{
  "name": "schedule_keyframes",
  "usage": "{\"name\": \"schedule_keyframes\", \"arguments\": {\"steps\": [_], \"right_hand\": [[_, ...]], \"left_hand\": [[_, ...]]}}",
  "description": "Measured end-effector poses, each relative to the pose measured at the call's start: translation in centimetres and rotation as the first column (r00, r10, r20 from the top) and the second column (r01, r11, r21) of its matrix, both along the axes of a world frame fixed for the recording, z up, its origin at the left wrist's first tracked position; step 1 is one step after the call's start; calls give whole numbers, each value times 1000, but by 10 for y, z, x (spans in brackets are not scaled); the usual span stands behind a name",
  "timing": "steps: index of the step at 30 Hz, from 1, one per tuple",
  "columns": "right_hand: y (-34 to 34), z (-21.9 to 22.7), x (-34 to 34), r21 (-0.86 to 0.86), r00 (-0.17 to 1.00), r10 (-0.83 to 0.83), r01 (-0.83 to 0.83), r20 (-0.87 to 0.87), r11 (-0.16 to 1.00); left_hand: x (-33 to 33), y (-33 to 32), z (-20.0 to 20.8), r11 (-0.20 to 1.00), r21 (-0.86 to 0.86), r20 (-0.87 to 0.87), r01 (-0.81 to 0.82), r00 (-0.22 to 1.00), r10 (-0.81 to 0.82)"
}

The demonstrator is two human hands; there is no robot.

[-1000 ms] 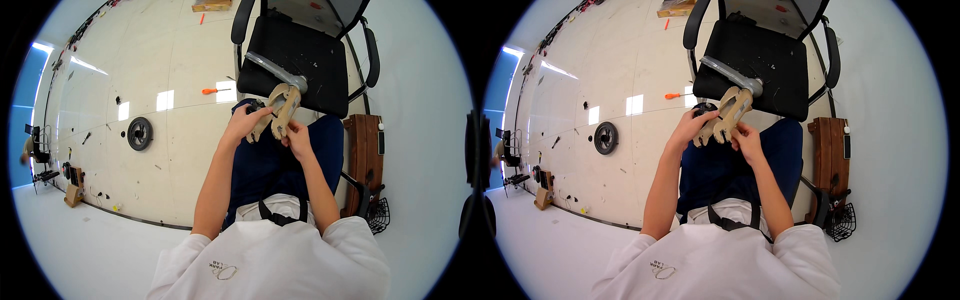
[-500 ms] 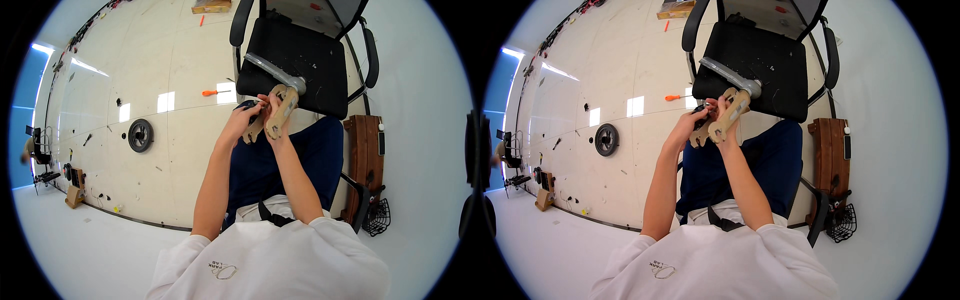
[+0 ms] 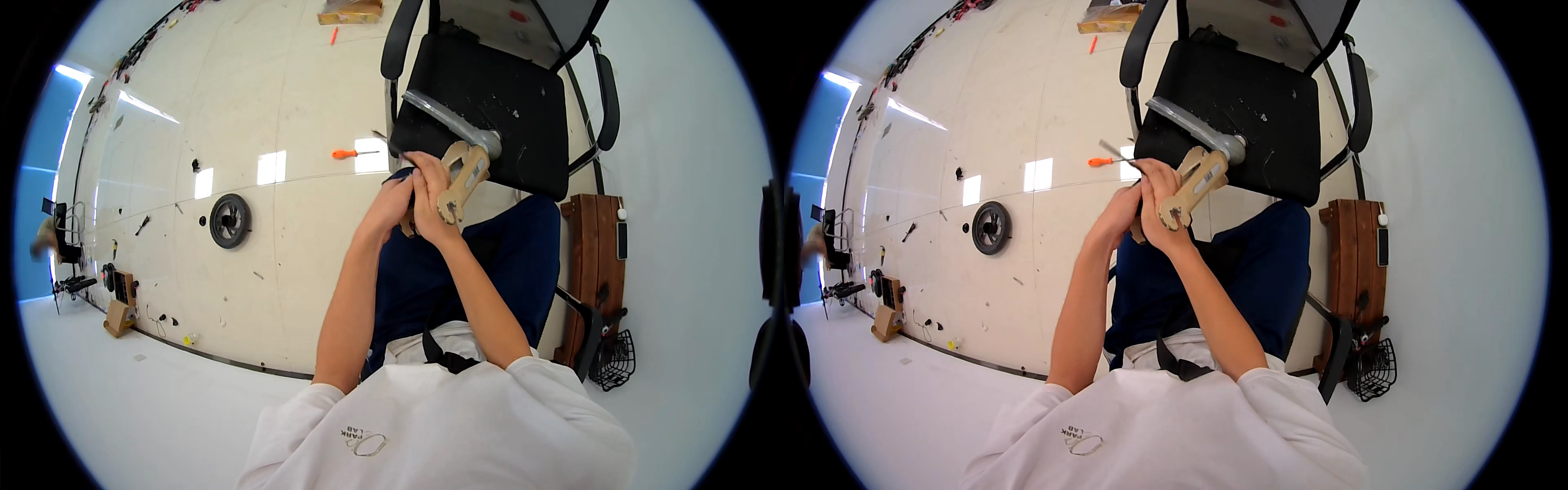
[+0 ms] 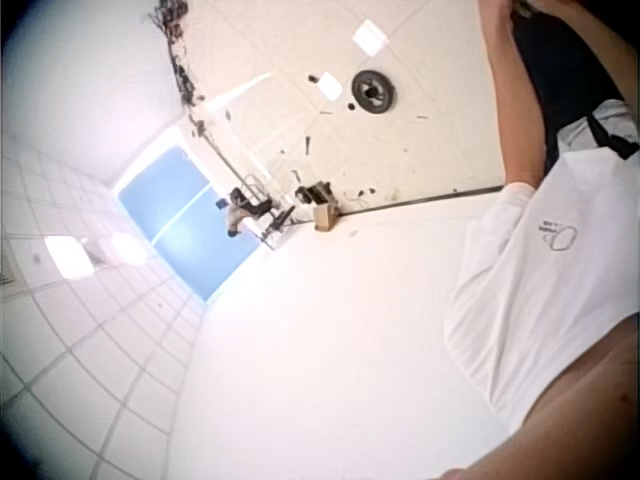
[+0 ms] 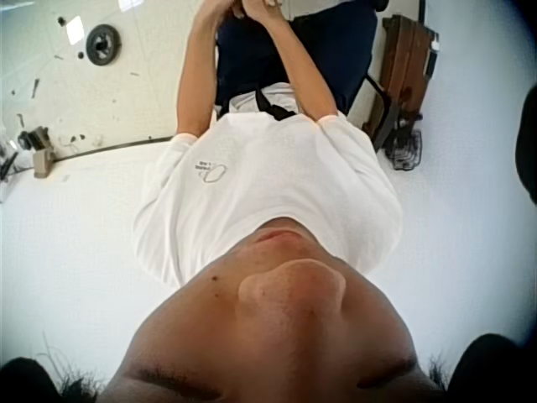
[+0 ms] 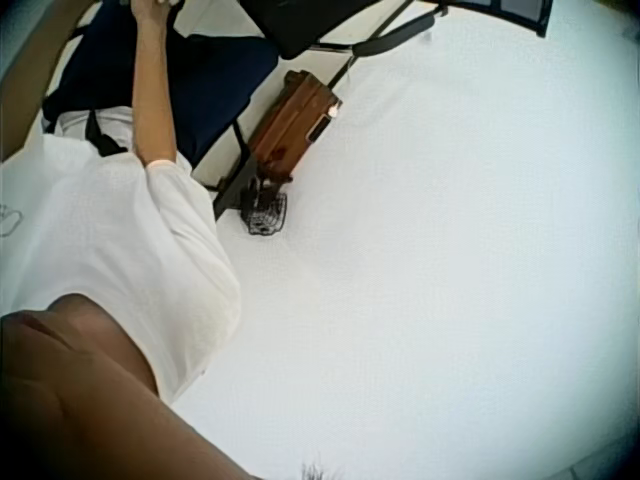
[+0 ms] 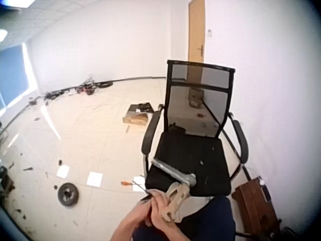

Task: The person sits in a chair and assembles a small mechanical component using a screwdriver. They repeatedly insert and tighten screws into a beige plastic frame while holding the assembly on their lap.

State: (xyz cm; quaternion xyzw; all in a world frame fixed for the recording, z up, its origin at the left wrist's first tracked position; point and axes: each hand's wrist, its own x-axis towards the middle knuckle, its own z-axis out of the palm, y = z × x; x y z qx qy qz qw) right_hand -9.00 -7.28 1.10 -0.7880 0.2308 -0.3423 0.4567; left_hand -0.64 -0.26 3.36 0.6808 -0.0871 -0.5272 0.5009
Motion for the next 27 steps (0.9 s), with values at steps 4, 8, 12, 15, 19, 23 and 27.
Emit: {"name": "schedule_keyframes", "arguments": {"steps": [4,8,12,15,19,23,27], "right_hand": [[2,4,-22,-3,992,95,-95,-82,995],[16,7,-41,152,998,55,-59,35,987],[23,-3,-48,319,995,66,-87,76,944],[25,-12,-48,436,981,82,-153,178,887],[37,-5,-56,636,975,3,-149,224,757],[29,-42,-83,665,970,-69,-106,232,740],[-7,-65,-105,789,995,-85,89,-46,608]], "left_hand": [[-4,2,-12,989,-143,92,-20,995,34],[3,2,-19,994,-87,-30,65,997,-67],[-4,1,-16,994,-42,113,97,989,-92],[-3,2,-5,997,-3,51,83,995,-83],[2,3,-2,995,-31,6,96,995,-96],[-2,1,-1,997,45,78,56,995,-60],[-2,0,-3,997,71,53,35,998,-39]]}}
